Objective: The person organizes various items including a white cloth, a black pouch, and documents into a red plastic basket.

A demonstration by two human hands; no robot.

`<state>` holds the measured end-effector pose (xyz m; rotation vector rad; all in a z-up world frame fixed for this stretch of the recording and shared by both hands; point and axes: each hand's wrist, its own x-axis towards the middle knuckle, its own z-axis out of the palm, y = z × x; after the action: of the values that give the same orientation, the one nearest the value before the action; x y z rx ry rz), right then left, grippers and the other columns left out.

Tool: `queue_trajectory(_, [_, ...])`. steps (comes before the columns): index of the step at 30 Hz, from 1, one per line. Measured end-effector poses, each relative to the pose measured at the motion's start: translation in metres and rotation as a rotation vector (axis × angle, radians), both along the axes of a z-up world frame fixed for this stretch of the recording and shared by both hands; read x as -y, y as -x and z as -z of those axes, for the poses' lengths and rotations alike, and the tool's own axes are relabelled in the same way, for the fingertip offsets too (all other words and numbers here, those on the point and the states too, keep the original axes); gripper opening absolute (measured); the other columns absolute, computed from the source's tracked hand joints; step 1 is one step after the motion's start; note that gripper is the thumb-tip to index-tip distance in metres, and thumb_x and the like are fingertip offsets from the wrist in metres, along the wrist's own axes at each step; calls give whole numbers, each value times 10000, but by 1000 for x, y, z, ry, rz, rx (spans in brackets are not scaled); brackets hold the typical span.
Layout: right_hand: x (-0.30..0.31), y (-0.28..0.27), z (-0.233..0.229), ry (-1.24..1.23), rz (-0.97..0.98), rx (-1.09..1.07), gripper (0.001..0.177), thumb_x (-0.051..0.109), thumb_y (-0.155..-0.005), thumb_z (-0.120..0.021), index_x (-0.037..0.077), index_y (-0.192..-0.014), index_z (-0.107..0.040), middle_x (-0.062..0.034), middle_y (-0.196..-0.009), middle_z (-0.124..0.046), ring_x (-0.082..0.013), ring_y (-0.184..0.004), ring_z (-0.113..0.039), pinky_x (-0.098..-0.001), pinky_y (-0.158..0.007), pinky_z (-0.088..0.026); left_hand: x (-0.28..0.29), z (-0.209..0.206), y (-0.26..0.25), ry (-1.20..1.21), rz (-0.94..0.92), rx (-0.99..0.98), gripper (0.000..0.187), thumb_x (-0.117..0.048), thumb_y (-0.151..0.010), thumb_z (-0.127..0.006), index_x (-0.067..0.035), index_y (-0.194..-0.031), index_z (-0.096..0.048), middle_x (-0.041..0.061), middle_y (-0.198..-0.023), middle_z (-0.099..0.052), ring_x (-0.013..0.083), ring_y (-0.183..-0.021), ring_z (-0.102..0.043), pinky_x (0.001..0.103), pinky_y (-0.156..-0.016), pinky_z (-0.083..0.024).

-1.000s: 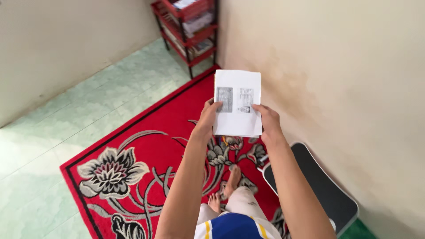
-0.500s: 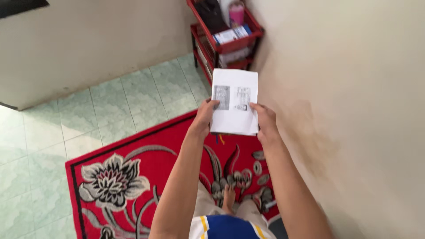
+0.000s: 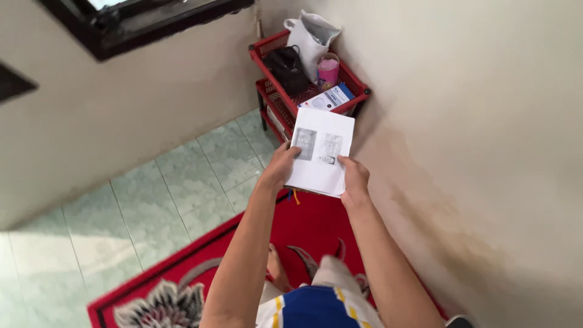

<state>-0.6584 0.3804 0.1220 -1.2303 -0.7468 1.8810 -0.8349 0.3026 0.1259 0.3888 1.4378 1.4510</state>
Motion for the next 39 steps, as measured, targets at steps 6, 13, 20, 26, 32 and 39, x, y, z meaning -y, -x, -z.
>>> queue_trajectory(6, [-41,53,19,9,176,-18,323,90,-905,-625,-114,-1154,-652,-173,-1117,-717,-260,-990,-712,-375,-834,-582,-65,15,62,3,188,-145,442,-135,-944,-518,28,-1343,-614,165,-1213,-701,233,-1059,-656,345,-917,-500])
queue_trajectory(13, [-116,113,59,-9,389,41,357,92,-904,-621,-138,-1174,-658,-193,-1159,-714,-261,-1015,-703,-356,-848,-564,-172,70,123,26,354,-343,510,-60,-857,-498,6,-1338,-656,144,-1072,-743,213,-944,-686,333,-846,-537])
queue_trajectory(20, [-175,161,100,50,515,113,408,107,-904,-620,-107,-1251,-588,-204,-1205,-693,-266,-1080,-698,-362,-924,-544,-274,154,172,44,462,-347,599,-51,-788,-532,20,-1380,-585,167,-1115,-734,256,-1007,-698,356,-886,-541])
queue_trajectory(26, [-203,190,128,171,625,213,408,117,-907,-639,-83,-1261,-598,-197,-1246,-677,-276,-1110,-672,-377,-920,-522,-316,166,203,90,549,-482,663,-105,-747,-616,77,-1382,-561,231,-1230,-716,289,-1152,-678,337,-1009,-494])
queue_trajectory(32, [-223,213,146,174,618,353,453,132,-905,-656,-53,-1314,-600,-187,-1252,-695,-253,-1116,-673,-354,-944,-507,-359,178,230,238,720,-558,697,-124,-788,-670,90,-1427,-489,222,-1240,-671,278,-1156,-652,346,-1009,-496])
queue_trajectory(39, [-233,240,148,74,540,480,392,139,-921,-621,-25,-1276,-643,-154,-1194,-732,-233,-1081,-687,-346,-910,-511,-390,175,255,140,836,-360,628,-91,-763,-643,27,-1377,-589,150,-1197,-728,225,-1088,-689,322,-953,-525])
